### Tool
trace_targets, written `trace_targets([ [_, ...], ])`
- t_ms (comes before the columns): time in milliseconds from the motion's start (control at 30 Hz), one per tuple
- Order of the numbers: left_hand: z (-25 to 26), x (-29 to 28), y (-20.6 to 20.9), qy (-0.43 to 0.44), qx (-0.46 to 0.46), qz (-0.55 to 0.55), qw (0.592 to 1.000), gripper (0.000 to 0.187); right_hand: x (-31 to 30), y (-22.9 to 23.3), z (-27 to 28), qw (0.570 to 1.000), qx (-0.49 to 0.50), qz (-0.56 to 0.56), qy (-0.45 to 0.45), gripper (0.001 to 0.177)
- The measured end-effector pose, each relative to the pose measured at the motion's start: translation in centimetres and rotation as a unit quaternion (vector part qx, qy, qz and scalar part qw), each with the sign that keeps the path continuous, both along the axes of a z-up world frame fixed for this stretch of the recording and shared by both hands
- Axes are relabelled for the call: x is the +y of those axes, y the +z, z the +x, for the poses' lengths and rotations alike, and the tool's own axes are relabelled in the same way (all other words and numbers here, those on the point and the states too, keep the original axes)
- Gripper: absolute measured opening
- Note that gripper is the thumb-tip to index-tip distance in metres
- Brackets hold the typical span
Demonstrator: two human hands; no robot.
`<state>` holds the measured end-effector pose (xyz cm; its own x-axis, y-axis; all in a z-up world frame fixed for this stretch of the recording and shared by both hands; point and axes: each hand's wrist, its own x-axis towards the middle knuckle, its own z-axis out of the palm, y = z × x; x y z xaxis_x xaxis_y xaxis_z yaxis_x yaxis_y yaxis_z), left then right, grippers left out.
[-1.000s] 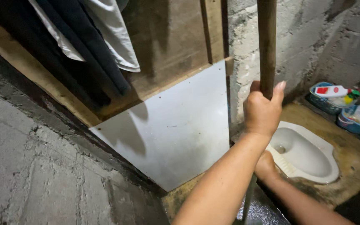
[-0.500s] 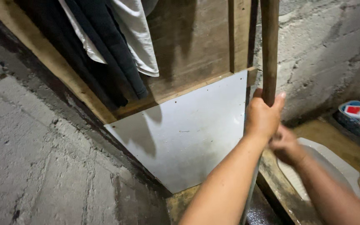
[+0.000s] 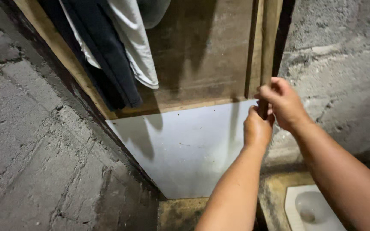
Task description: The person cleans a toilet and the surrounding area using a long wooden handle to scrub various surfaces. The person also pours water from buckets and moves plastic basins around the toilet area.
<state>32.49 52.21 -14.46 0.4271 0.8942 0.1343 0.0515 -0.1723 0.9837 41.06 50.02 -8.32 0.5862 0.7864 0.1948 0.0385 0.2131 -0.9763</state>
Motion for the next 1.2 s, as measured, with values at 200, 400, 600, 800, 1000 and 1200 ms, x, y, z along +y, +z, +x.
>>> trace_targets([
  [200,5.1,1.4,-1.1,-0.022,0.058,-0.063,0.996,0.028,2.8,-0.2,2.9,0.826,-0.516,-0.027,-0.224,0.057],
  [400,6.4,1.8,-1.1,-0.003,0.065,-0.033,0.997,0.032,3.6,-0.3,4.3,0.940,-0.318,-0.075,-0.098,0.057],
  [600,5.2,2.3,-0.5,0.005,0.092,-0.041,0.995,0.033,4.9,-2.1,4.2,0.941,-0.318,-0.060,-0.095,0.069],
  [800,4.2,2.6,0.7,0.002,0.102,-0.031,0.994,0.036,6.2,-3.5,5.0,0.901,-0.403,0.028,-0.157,0.090],
  [1000,5.2,1.6,0.8,-0.012,0.106,-0.051,0.993,0.032,4.3,-2.4,5.5,0.932,-0.321,-0.046,-0.160,0.086],
  [1200,7.4,1.4,-0.8,0.003,0.095,-0.049,0.994,0.034,4.2,-2.7,7.1,0.949,-0.279,-0.065,-0.129,0.089],
])
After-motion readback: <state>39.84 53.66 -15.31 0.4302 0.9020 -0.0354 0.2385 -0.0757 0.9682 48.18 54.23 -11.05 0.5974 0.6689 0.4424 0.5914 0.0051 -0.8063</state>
